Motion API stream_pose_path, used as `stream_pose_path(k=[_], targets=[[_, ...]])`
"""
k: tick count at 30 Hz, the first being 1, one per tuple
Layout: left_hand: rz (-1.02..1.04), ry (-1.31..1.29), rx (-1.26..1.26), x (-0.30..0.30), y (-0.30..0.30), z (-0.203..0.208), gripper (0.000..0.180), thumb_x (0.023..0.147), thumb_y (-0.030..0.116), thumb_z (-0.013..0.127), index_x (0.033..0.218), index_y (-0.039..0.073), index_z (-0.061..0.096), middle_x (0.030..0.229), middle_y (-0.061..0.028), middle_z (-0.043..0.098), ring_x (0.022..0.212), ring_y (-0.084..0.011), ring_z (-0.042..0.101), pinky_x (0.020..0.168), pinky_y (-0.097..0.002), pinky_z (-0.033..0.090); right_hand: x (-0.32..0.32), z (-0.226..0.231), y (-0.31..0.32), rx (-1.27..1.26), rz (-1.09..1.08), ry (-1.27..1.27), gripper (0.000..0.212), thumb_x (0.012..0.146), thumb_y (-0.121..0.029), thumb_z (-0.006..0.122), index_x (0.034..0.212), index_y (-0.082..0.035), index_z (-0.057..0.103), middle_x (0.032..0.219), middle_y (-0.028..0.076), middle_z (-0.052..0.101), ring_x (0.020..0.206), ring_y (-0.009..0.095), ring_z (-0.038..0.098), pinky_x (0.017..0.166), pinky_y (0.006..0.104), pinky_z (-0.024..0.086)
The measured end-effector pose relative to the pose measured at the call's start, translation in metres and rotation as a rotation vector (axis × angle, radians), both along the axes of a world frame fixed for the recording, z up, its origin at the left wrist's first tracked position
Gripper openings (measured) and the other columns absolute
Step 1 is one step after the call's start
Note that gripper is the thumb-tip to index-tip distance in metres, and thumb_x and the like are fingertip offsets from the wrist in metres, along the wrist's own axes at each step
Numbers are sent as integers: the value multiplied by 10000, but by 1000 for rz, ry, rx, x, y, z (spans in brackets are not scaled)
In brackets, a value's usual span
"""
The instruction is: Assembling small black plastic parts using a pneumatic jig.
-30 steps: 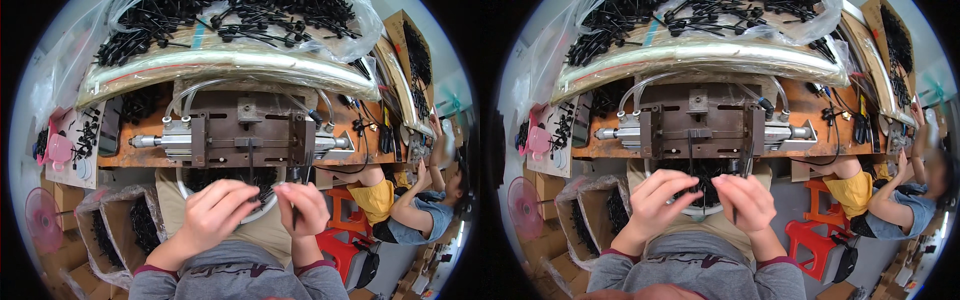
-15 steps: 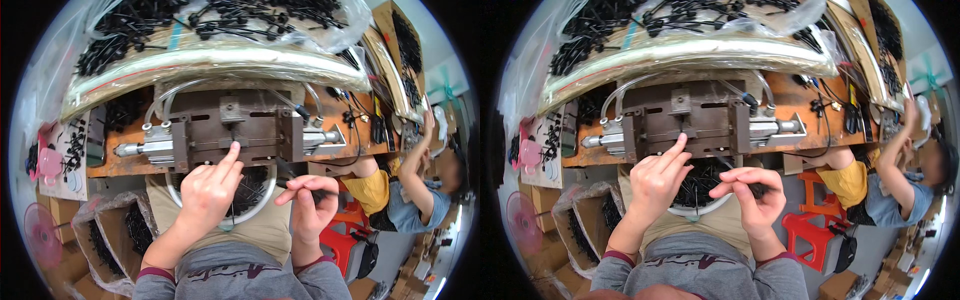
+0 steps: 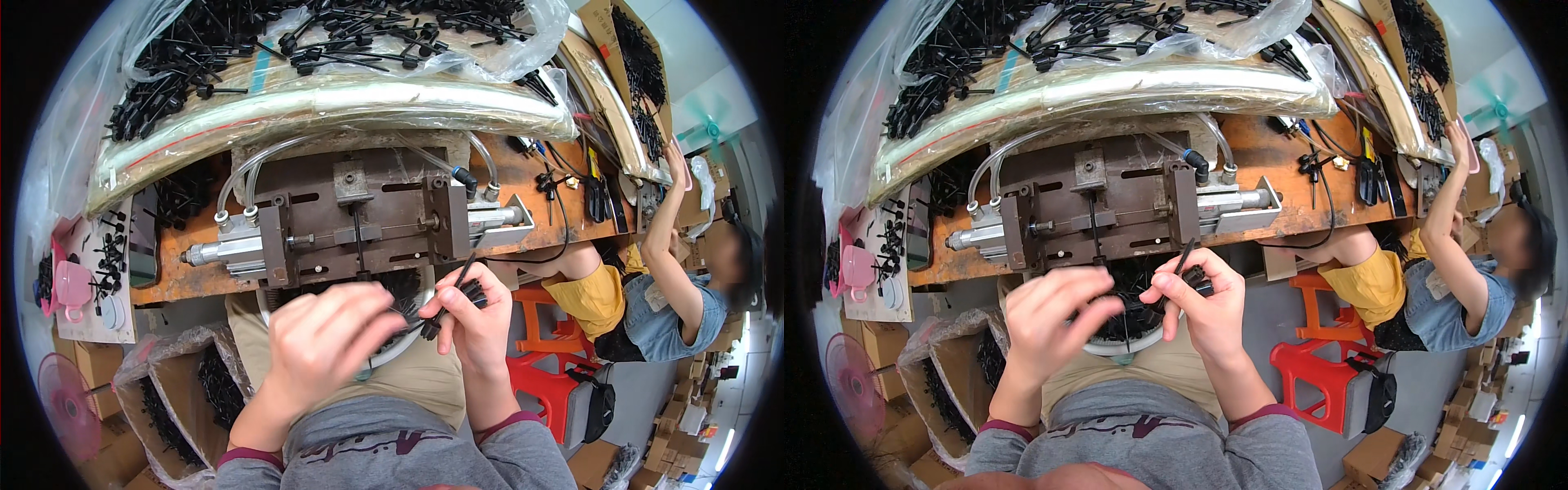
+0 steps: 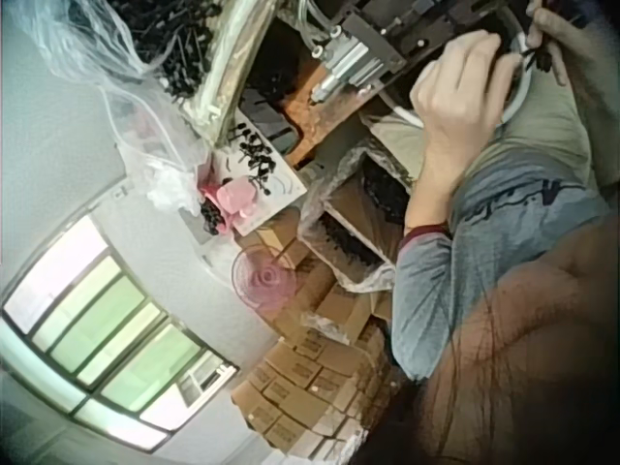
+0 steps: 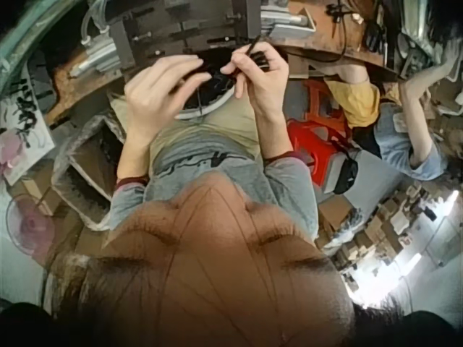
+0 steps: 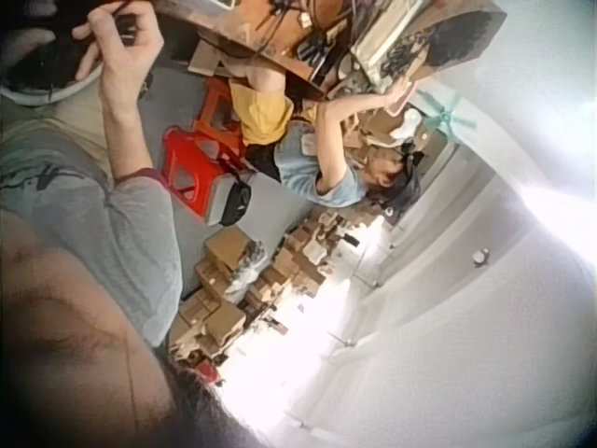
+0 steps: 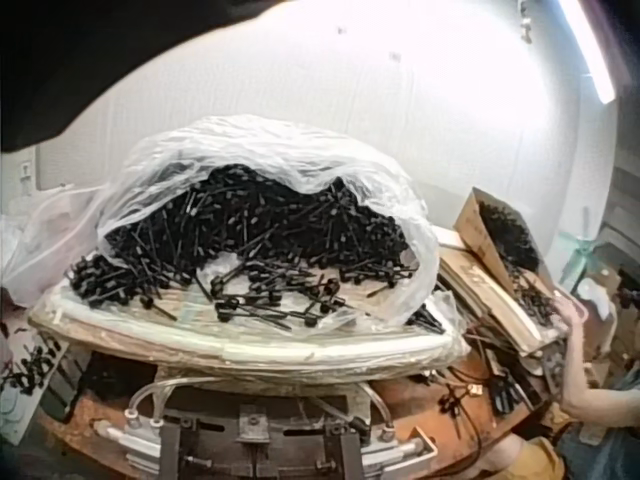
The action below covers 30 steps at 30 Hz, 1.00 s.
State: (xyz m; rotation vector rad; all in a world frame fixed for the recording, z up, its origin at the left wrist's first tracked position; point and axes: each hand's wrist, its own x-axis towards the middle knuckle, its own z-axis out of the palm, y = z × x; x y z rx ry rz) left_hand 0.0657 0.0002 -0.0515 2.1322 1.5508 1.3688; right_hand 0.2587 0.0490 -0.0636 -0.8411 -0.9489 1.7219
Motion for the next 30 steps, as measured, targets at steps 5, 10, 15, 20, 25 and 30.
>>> stream_pose_path(k=[5,10,15,20,25,30], targets=[[-226,110,74,7,-6,9,330,665,140,802,955,22,696,994,-67,661,843,-216,644,676,-317,515,-9,-2,-2,-50,103,7,48,890,9,653,900,33,612,808,137,671,474,116,587,360,215,420],[-244,14,57,3,-10,1,300,685,116,779,960,21,706,1043,-84,664,884,-234,645,728,-348,515,-12,-6,0,-65,149,21,136,944,-67,614,1031,36,633,793,126,664,440,83,531,369,204,381],[-282,-71,23,-1,-15,-7,297,653,148,802,931,63,746,1144,-100,683,918,-234,660,788,-367,512,-10,-5,7,-52,154,82,212,982,-135,574,1089,43,622,815,154,668,452,92,530,398,202,397],[-286,-57,4,-3,-21,-9,288,655,146,796,924,55,746,1167,-98,685,964,-227,666,865,-387,499,-9,-9,6,-32,222,110,198,967,-109,592,1090,41,628,892,174,672,483,95,539,426,199,411],[-296,40,15,-4,-20,2,270,716,116,771,963,21,716,1163,-109,682,992,-216,669,857,-356,496,-12,-7,3,-34,180,150,52,926,-20,623,947,27,617,894,166,669,504,87,552,443,204,421],[-220,127,75,-1,-21,-2,270,725,112,763,970,12,708,1168,-111,679,984,-207,665,873,-353,487,-17,-10,0,83,80,-3,114,932,-53,613,980,50,599,879,178,669,476,116,544,436,211,428]])
